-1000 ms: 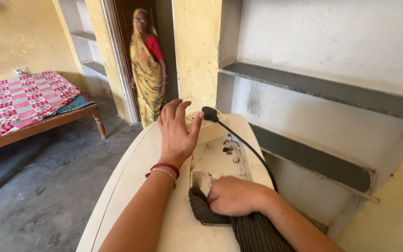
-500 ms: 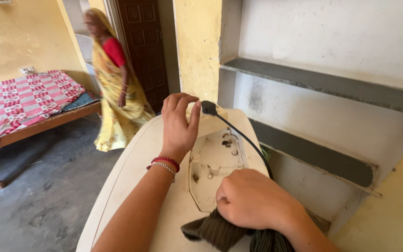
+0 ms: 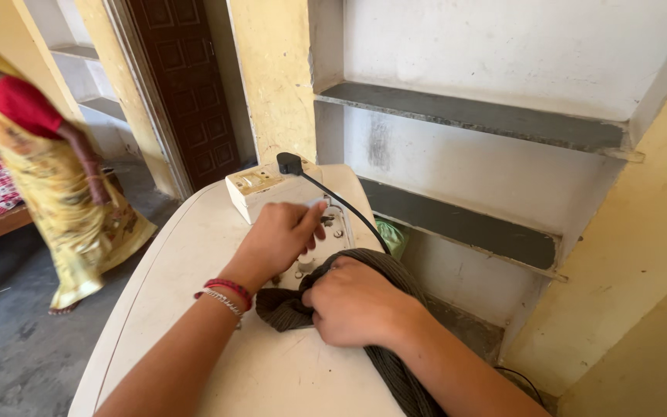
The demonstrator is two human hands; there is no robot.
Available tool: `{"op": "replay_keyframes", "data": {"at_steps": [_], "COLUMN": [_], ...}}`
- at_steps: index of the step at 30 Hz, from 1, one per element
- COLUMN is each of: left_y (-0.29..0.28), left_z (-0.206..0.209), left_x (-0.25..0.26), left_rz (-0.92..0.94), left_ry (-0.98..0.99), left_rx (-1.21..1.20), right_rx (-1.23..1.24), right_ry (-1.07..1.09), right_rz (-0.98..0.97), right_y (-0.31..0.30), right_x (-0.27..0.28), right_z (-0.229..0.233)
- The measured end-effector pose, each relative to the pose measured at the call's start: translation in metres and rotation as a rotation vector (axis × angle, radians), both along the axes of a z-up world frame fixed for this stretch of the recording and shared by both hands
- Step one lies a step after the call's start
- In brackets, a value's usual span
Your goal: The person wipes the exterior surfaces and the grill of an air cooler using a cloth, then manipulates the plug and power cord on top of the unit.
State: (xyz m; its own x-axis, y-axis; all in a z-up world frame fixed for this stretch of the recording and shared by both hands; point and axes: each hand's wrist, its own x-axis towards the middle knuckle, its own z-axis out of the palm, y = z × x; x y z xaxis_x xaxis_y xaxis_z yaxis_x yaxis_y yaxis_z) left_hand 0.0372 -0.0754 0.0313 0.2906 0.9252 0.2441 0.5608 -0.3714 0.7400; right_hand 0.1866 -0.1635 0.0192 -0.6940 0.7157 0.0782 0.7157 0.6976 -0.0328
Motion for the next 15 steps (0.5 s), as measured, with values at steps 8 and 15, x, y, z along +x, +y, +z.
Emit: {"op": "replay_keyframes", "data": {"at_steps": [8, 15], "left_y": [0.009, 0.001], "left_z": [-0.035, -0.029], "left_x": [-0.011, -0.013], "left_rz": [-0.212, -0.181], "left_ry": [0.308, 0.290], "left_rx": [0.129, 0.045], "right_rx": [-0.196, -0.120], "right_ry": [-0.083, -0.003], "right_rz": [-0.162, -0.322], "right_y": [0.007, -0.009], "right_x": [-0.021, -0.032], "right_z": [0.008, 0.009]}}
